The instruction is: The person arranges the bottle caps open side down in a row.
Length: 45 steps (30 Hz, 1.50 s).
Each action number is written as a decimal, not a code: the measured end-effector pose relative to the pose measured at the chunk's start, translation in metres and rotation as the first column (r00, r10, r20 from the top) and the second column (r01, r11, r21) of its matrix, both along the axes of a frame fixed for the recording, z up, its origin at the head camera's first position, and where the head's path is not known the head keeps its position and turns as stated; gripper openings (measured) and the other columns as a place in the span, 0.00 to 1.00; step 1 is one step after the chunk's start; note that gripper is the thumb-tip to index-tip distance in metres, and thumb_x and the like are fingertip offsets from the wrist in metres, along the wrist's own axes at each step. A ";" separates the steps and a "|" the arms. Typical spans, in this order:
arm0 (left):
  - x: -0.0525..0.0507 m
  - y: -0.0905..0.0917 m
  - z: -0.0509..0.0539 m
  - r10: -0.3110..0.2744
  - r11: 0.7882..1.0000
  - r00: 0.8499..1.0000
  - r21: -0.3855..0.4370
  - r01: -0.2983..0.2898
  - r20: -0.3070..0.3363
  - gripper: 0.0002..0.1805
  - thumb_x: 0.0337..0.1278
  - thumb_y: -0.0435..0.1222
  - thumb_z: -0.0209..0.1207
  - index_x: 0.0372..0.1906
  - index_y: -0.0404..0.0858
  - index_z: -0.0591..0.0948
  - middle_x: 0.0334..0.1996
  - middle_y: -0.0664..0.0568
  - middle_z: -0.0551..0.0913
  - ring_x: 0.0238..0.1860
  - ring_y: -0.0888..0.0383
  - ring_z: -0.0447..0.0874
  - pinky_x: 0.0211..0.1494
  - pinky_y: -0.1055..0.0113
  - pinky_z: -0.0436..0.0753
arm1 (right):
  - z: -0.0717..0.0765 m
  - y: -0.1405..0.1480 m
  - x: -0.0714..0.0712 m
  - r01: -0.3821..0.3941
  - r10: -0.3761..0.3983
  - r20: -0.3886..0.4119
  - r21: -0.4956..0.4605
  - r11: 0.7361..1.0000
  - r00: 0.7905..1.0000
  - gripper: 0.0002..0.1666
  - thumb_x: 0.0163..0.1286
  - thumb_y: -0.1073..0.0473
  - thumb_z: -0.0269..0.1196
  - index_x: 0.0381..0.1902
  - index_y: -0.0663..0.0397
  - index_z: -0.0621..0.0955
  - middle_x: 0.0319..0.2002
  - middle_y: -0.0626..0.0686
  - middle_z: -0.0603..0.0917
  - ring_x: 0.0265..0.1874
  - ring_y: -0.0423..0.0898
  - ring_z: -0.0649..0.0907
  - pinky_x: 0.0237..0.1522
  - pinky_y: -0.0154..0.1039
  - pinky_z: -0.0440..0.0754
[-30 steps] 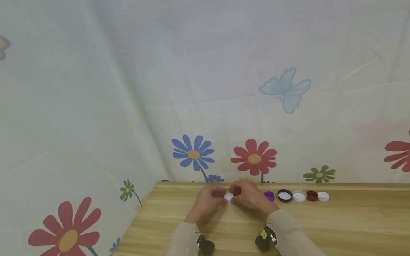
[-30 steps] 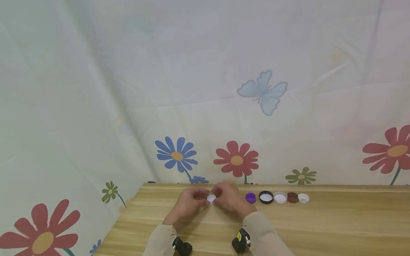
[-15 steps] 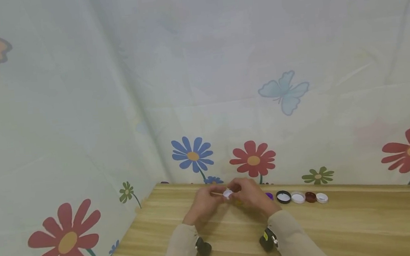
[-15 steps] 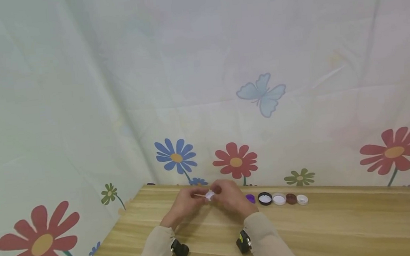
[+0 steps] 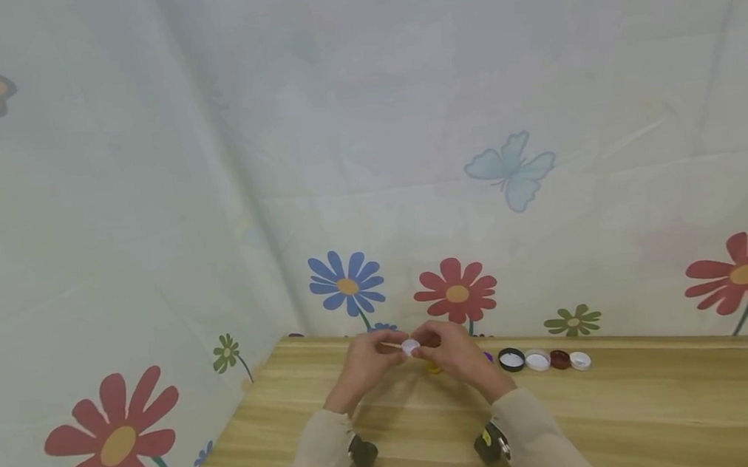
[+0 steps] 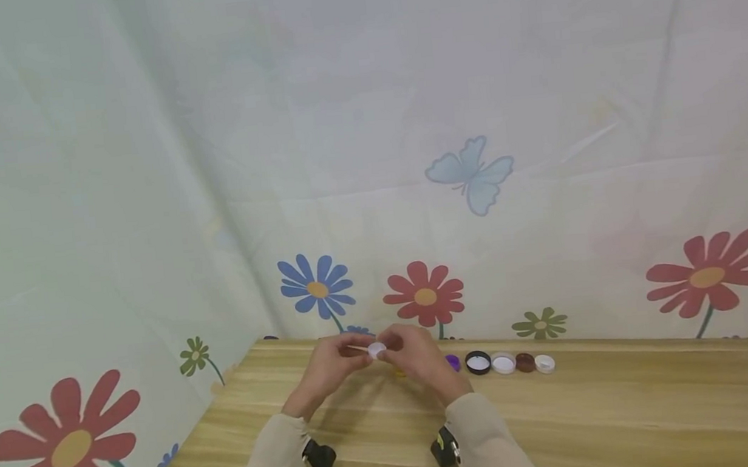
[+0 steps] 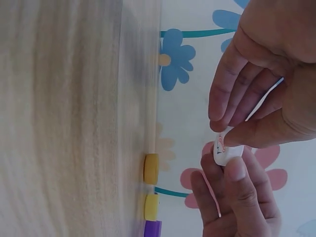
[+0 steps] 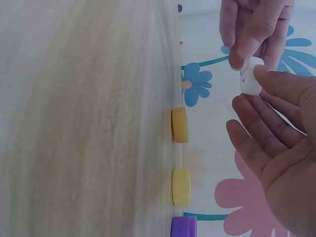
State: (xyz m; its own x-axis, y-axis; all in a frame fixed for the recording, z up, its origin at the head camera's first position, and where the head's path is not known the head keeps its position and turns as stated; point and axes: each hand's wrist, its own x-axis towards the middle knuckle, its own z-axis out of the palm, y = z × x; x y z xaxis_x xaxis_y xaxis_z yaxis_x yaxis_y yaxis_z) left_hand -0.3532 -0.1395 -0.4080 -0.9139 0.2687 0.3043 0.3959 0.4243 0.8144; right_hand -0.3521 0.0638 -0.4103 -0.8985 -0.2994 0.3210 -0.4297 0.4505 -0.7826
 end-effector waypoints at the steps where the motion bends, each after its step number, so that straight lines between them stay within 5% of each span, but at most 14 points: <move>1: 0.001 0.000 0.000 -0.002 1.000 1.000 0.000 0.002 -0.002 0.13 0.60 0.22 0.70 0.50 0.30 0.88 0.48 0.40 0.89 0.45 0.45 0.91 0.47 0.60 0.89 | 0.000 0.000 0.001 0.003 -0.003 0.004 -0.004 1.000 1.000 0.11 0.70 0.63 0.73 0.49 0.57 0.88 0.44 0.50 0.90 0.46 0.50 0.87 0.51 0.47 0.88; 17: 0.005 -0.003 -0.002 -0.008 0.998 0.993 -0.064 0.001 -0.117 0.09 0.62 0.26 0.72 0.46 0.34 0.91 0.45 0.45 0.91 0.44 0.48 0.91 0.46 0.61 0.89 | -0.001 0.003 0.013 0.007 -0.007 -0.009 -0.023 1.000 1.000 0.06 0.74 0.59 0.71 0.45 0.54 0.89 0.41 0.46 0.89 0.45 0.48 0.87 0.50 0.46 0.87; 45: 0.006 -0.002 -0.004 -0.065 0.986 0.987 -0.165 0.040 -0.147 0.10 0.65 0.30 0.72 0.49 0.37 0.91 0.43 0.52 0.92 0.43 0.55 0.89 0.46 0.64 0.87 | -0.010 0.008 0.014 -0.006 0.006 0.012 -0.029 1.000 1.000 0.05 0.74 0.62 0.71 0.44 0.53 0.86 0.42 0.47 0.89 0.43 0.47 0.87 0.44 0.40 0.88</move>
